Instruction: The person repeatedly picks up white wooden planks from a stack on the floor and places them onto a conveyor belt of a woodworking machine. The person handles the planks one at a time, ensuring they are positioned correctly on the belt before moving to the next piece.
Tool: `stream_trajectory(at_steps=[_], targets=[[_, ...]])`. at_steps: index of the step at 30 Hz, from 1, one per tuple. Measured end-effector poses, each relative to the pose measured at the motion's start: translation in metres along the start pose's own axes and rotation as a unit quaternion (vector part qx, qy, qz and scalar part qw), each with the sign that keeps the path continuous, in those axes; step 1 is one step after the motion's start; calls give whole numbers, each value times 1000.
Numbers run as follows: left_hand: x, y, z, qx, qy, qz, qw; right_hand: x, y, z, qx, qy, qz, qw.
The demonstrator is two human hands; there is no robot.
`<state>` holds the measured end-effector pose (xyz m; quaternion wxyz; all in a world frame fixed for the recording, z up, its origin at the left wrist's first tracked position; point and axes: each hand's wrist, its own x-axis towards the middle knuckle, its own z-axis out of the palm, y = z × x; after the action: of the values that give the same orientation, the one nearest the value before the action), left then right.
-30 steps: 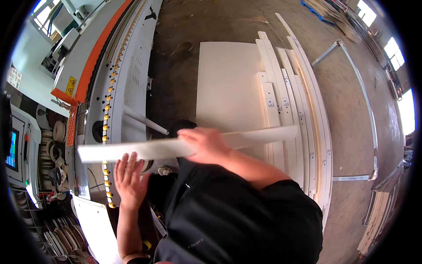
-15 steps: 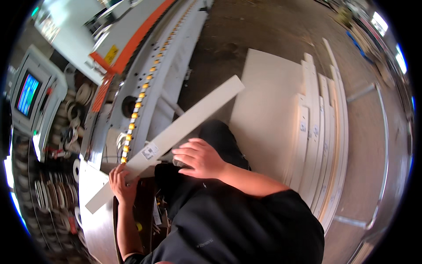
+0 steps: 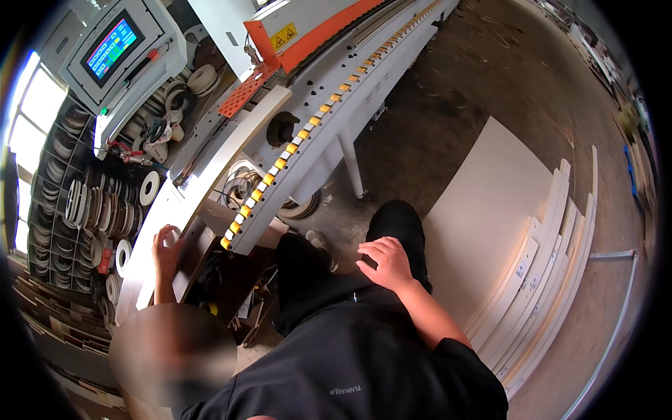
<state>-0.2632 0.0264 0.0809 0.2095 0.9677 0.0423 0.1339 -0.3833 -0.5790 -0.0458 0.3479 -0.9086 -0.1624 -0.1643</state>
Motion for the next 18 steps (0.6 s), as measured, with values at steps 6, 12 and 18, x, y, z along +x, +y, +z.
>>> stream_trajectory(at_steps=[6, 12, 18], targets=[[25, -19, 11, 59, 61, 107, 991, -7, 10, 7, 3, -18, 27, 999], [61, 40, 55, 57, 54, 145, 986, -1, 15, 17, 8, -14, 26, 1000], [104, 68, 97, 89, 98, 185, 974, -5, 16, 16, 7, -11, 36, 999]])
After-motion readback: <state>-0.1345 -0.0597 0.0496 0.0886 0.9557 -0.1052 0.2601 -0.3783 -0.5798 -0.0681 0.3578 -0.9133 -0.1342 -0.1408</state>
